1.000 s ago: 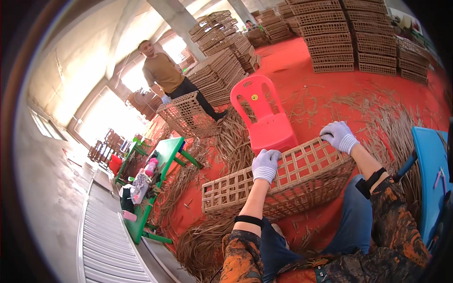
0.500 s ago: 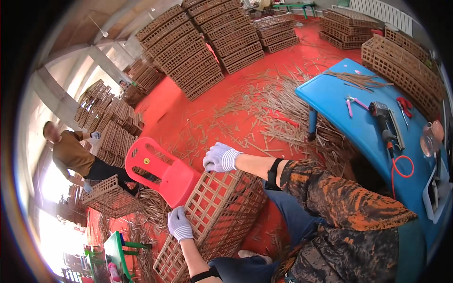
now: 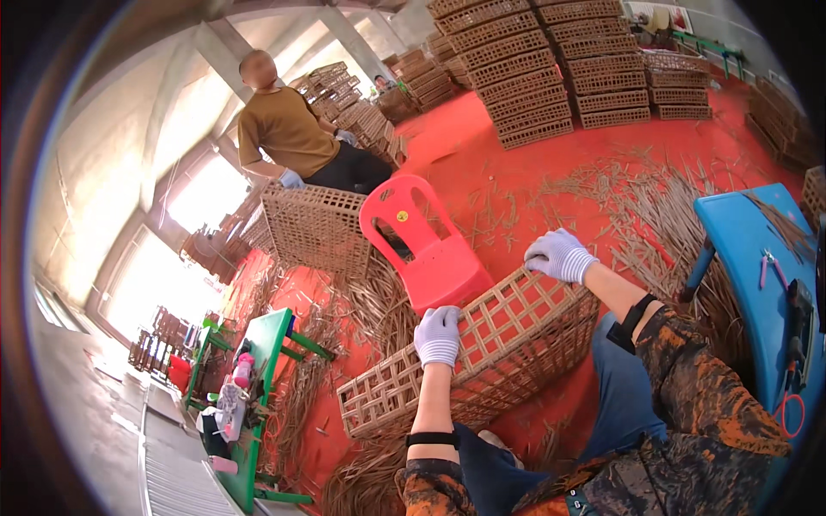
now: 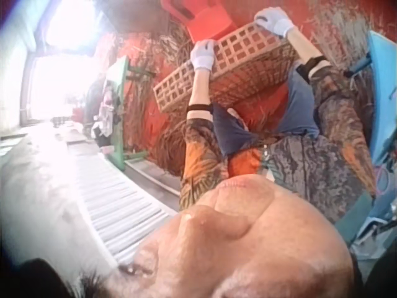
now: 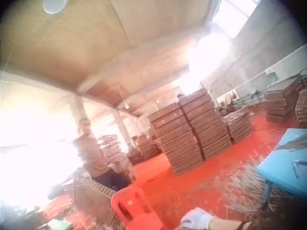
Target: Using a pneumatic staple gun to secure woven bamboo strips to a rectangular wooden frame.
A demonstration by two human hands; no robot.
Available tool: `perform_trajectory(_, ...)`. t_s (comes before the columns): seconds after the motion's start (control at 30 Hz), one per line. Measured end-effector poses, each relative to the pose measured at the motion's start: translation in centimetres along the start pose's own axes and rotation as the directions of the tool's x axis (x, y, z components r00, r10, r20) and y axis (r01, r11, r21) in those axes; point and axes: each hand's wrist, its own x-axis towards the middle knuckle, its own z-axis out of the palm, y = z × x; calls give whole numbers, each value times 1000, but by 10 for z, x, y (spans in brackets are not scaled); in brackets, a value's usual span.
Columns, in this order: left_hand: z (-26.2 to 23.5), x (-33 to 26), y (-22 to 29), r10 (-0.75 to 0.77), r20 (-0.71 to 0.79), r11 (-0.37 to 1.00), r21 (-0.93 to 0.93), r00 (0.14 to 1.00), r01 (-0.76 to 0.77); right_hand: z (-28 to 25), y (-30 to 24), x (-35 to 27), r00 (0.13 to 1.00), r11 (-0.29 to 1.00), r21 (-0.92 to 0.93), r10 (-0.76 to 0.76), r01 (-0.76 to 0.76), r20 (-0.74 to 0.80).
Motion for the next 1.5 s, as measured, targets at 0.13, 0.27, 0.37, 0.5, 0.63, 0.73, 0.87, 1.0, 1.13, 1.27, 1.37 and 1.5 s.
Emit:
perform_trajectory(0.13,-3,1,5,-15,4,1000,-1,1000,15,-1,-1,-2,1000,1000,10,13,-13,2)
perform_trajectory(0.27,-2,0,1,4,-17,1000,6,1000,-4,2,-1,-4,998,999,-37,-19,17,-55)
perform_trajectory(0.37,14,7,21,44,8,998,-45,999,-43,-3,22,-19,994,1000,-14,-20,19,-103)
perform_trajectory(0.5,44,34,-106,316,60,947,36,947,-318,-6,16,2,929,979,204,77,-2,-362)
perform_trajectory(0.63,36,56,-101,223,186,940,-303,957,-160,-122,131,-60,515,849,-194,103,-492,-851)
perform_trajectory(0.73,34,55,-62,167,106,976,123,980,-179,-273,202,-231,302,423,-175,253,-889,-919)
perform_trajectory(0.87,38,58,-56,145,160,985,67,976,-157,-392,203,-436,15,-226,-122,427,-966,-904)
perform_trajectory(1.0,42,58,-62,68,127,996,-67,990,-60,-444,182,-549,-218,-432,-28,510,-902,-832)
perform_trajectory(1.13,41,60,-75,124,111,992,18,986,-127,-444,177,-565,-293,-479,12,517,-878,-805)
perform_trajectory(1.27,29,50,-65,148,60,978,138,987,-155,-431,194,-532,-223,-381,-24,591,-924,-776)
perform_trajectory(1.37,37,59,-68,61,148,989,127,987,-80,-399,208,-472,-49,-152,-75,681,-986,-731)
perform_trajectory(1.5,44,60,-40,69,102,994,-93,992,-60,-330,218,-381,264,119,-274,765,-954,-587)
